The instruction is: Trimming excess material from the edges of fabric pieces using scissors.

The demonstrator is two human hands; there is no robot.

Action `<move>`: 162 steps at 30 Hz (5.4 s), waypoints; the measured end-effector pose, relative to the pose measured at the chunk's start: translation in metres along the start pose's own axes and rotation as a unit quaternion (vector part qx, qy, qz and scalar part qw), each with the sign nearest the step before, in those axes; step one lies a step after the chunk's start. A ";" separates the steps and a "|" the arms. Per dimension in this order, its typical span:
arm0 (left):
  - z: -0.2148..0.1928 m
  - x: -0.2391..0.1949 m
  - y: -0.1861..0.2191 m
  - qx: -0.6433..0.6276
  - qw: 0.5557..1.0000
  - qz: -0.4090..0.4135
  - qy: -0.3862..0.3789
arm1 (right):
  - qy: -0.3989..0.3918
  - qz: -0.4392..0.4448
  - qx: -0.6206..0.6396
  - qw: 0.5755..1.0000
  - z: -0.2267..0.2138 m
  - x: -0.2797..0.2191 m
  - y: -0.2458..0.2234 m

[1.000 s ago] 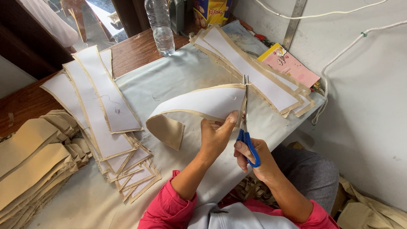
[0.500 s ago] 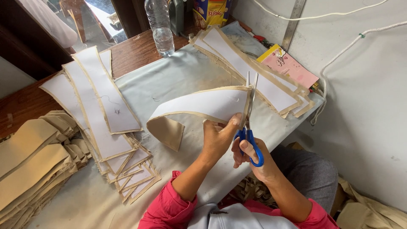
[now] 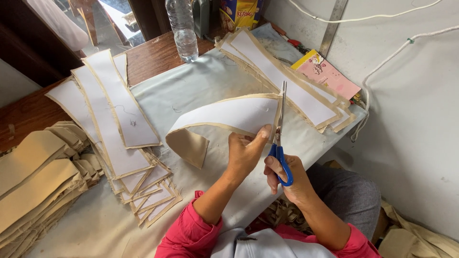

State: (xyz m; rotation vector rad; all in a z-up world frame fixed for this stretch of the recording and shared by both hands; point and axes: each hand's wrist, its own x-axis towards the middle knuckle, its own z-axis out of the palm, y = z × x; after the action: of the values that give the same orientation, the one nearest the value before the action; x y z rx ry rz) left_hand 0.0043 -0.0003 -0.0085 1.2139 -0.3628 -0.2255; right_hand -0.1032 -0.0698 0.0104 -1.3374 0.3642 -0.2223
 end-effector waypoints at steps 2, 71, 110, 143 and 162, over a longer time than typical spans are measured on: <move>-0.009 0.006 0.005 -0.002 1.000 0.001 0.010 | -0.006 0.012 -0.025 1.000 -0.004 0.000 0.002; -0.136 0.054 0.153 0.537 0.684 0.425 0.252 | 0.099 0.087 -0.089 0.987 -0.098 -0.077 0.007; -0.055 -0.141 -0.020 0.719 0.611 0.223 -0.247 | 0.301 0.010 -0.492 0.817 -0.247 0.116 0.008; -0.037 -0.211 -0.217 0.640 0.711 -0.176 -0.230 | 0.181 -0.293 -0.646 0.681 -0.299 0.114 0.053; 0.031 -0.170 -0.005 0.332 0.900 0.204 -0.196 | 0.163 -0.021 -0.626 0.763 -0.259 0.100 0.000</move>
State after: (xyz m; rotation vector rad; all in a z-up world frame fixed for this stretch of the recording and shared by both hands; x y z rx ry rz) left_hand -0.1638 0.0317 -0.0293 1.7257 -1.1021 0.0328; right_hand -0.1096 -0.3405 -0.0512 -2.6552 0.8636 -0.2544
